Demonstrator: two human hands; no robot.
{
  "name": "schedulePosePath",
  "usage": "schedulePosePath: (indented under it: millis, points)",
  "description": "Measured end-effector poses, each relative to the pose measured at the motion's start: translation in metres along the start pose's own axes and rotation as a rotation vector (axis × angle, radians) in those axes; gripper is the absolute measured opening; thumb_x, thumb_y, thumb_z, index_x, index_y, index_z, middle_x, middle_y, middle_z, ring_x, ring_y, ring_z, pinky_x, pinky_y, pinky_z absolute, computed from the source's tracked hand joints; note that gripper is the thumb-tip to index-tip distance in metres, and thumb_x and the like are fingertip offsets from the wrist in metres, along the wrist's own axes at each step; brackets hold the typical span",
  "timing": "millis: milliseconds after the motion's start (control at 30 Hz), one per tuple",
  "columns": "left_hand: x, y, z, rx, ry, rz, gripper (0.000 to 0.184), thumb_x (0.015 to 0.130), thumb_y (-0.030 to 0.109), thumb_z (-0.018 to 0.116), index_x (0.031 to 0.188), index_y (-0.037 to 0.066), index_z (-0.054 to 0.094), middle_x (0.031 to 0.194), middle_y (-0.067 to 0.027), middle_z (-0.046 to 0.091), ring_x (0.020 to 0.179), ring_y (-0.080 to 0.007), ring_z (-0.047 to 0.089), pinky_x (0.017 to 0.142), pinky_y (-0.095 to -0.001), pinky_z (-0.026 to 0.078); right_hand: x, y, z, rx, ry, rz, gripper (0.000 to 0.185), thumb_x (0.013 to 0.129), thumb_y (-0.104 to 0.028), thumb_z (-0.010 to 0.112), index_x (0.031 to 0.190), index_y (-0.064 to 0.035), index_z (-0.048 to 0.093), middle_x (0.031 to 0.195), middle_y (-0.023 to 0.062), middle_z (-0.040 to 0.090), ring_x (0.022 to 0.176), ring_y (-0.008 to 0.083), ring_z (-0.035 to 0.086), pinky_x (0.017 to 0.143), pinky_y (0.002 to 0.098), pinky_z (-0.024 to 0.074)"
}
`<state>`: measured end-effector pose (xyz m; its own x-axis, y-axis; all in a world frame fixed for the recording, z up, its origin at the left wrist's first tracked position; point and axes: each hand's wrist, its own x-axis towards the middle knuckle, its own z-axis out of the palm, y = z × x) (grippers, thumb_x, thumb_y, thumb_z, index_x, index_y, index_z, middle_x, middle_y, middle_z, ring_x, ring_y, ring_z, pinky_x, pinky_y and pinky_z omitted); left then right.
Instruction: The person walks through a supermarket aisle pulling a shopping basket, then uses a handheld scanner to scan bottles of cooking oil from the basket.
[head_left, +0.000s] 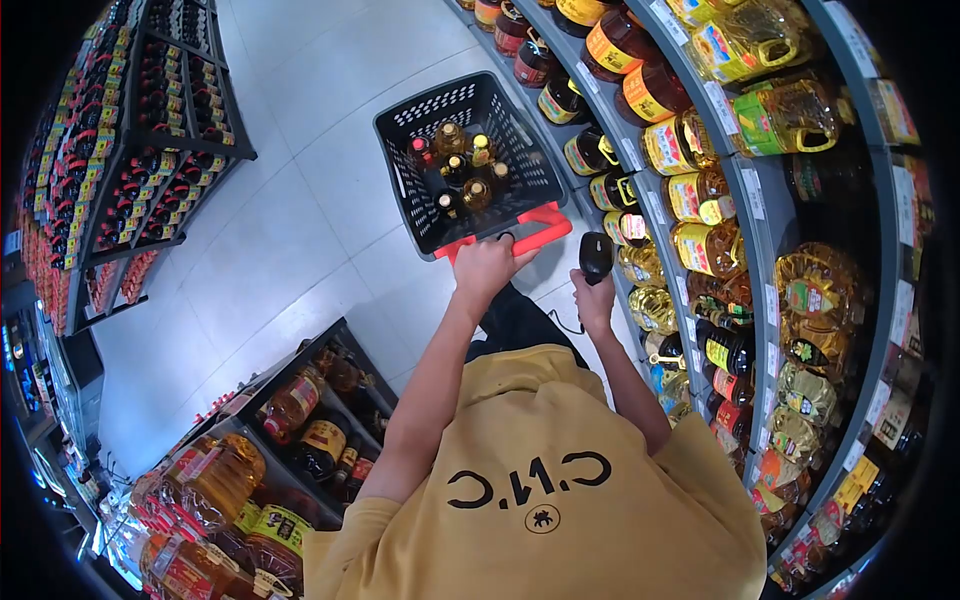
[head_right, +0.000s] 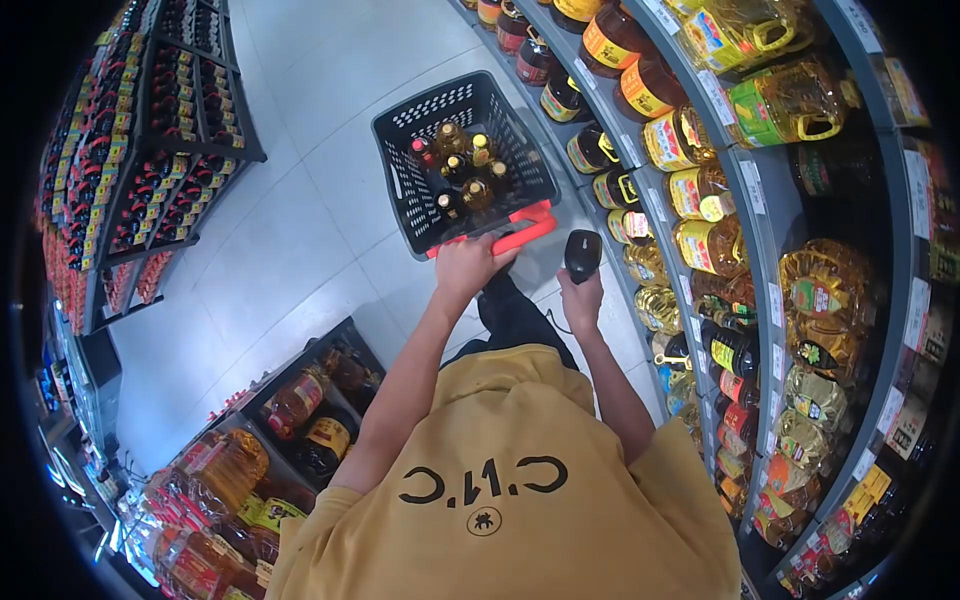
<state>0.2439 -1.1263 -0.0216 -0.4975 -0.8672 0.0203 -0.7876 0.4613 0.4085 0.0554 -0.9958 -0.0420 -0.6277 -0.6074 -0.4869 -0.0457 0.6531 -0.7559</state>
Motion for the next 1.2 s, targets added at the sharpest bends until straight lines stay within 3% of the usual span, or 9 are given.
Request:
schedulePosePath:
  millis: [100, 367, 467, 567, 700, 733, 867, 1033, 1200]
  points:
    - [0.023, -0.012, -0.005, 0.001, 0.0, 0.028, 0.053, 0.082, 0.064, 0.065, 0.071, 0.012, 0.068, 0.052, -0.0079, 0.062, 0.048, -0.0267, 0.064, 0.047, -0.0373, 0.051, 0.022, -0.022, 0.023, 0.118, 0.037, -0.103, 0.024, 0.085, -0.019, 0.073, 0.095, -0.0032, 0.058, 0.071, 0.0015, 0.058, 0.052, 0.0096, 0.054, 0.046, 0.0258, 0.0435]
    - [0.069, -0.027, -0.021, -0.01, -0.078, -0.01, 0.053, 0.085, 0.061, 0.063, 0.072, 0.01, 0.066, 0.054, -0.0104, 0.063, 0.051, -0.0287, 0.066, 0.05, -0.0398, 0.053, 0.055, -0.071, 0.056, 0.187, 0.036, -0.101, 0.023, 0.085, -0.017, 0.075, 0.097, -0.0037, 0.06, 0.069, 0.0005, 0.058, 0.052, 0.0077, 0.053, 0.046, 0.0236, 0.0418]
    - [0.079, -0.037, -0.015, -0.039, -0.076, -0.01, 0.055, 0.086, 0.061, 0.062, 0.072, 0.008, 0.066, 0.057, -0.012, 0.065, 0.053, -0.0302, 0.067, 0.051, -0.0403, 0.053, 0.057, -0.079, 0.063, 0.188, 0.014, -0.032, 0.031, 0.083, -0.014, 0.075, 0.105, 0.0004, 0.059, 0.074, 0.0033, 0.062, 0.059, 0.0111, 0.058, 0.055, 0.0282, 0.0476]
    - [0.096, -0.042, -0.019, -0.086, -0.152, -0.037, 0.058, 0.086, 0.062, 0.061, 0.077, 0.006, 0.068, 0.057, -0.0145, 0.065, 0.053, -0.0309, 0.066, 0.05, -0.0422, 0.053, 0.057, -0.089, 0.073, 0.129, 0.046, -0.021, 0.032, 0.083, -0.017, 0.075, 0.104, 0.0003, 0.059, 0.075, 0.0037, 0.062, 0.059, 0.0115, 0.058, 0.055, 0.0285, 0.0479]
    - [0.116, -0.049, -0.027, -0.227, -0.338, -0.086, 0.062, 0.088, 0.062, 0.059, 0.083, 0.001, 0.068, 0.066, -0.0199, 0.067, 0.066, -0.0365, 0.069, 0.061, -0.0466, 0.055, 0.049, -0.108, 0.087, 0.146, 0.146, 0.043, 0.031, 0.084, -0.021, 0.075, 0.102, -0.0019, 0.059, 0.078, 0.0041, 0.062, 0.057, 0.0116, 0.058, 0.053, 0.0274, 0.0485]
    - [0.122, -0.05, -0.035, -0.289, -0.433, -0.131, 0.063, 0.088, 0.061, 0.059, 0.086, -0.001, 0.068, 0.073, -0.0221, 0.069, 0.074, -0.0384, 0.07, 0.069, -0.0482, 0.055, 0.041, -0.118, 0.094, 0.178, 0.195, 0.033, 0.026, 0.085, -0.019, 0.075, 0.098, -0.0024, 0.06, 0.074, 0.003, 0.06, 0.055, 0.0105, 0.056, 0.051, 0.0261, 0.0467]
    - [0.138, -0.054, -0.042, -0.406, -0.548, -0.171, 0.063, 0.09, 0.06, 0.058, 0.092, -0.002, 0.068, 0.079, -0.023, 0.07, 0.08, -0.0388, 0.07, 0.076, -0.0483, 0.053, 0.032, -0.153, 0.119, 0.264, 0.285, -0.009, 0.017, 0.087, -0.016, 0.073, 0.088, -0.0033, 0.062, 0.065, 0.001, 0.057, 0.051, 0.0084, 0.054, 0.046, 0.0233, 0.0436]
    - [0.153, -0.055, -0.047, -0.545, -0.642, -0.231, 0.061, 0.091, 0.057, 0.056, 0.094, -0.003, 0.065, 0.085, -0.0259, 0.07, 0.086, -0.0413, 0.069, 0.079, -0.0484, 0.053, 0.047, -0.172, 0.132, 0.223, 0.263, 0.005, 0.026, 0.087, -0.02, 0.074, 0.097, -0.0025, 0.058, 0.072, 0.0023, 0.059, 0.054, 0.0087, 0.055, 0.049, 0.0243, 0.0456]
    - [0.162, -0.047, -0.036, -0.623, -0.668, -0.274, 0.059, 0.092, 0.054, 0.055, 0.09, -0.005, 0.063, 0.086, -0.0279, 0.069, 0.089, -0.0433, 0.068, 0.08, -0.0494, 0.052, 0.071, -0.187, 0.135, 0.265, 0.301, -0.057, 0.022, 0.086, -0.017, 0.075, 0.089, -0.003, 0.057, 0.07, 0.0017, 0.059, 0.053, 0.0079, 0.053, 0.047, 0.0243, 0.043]
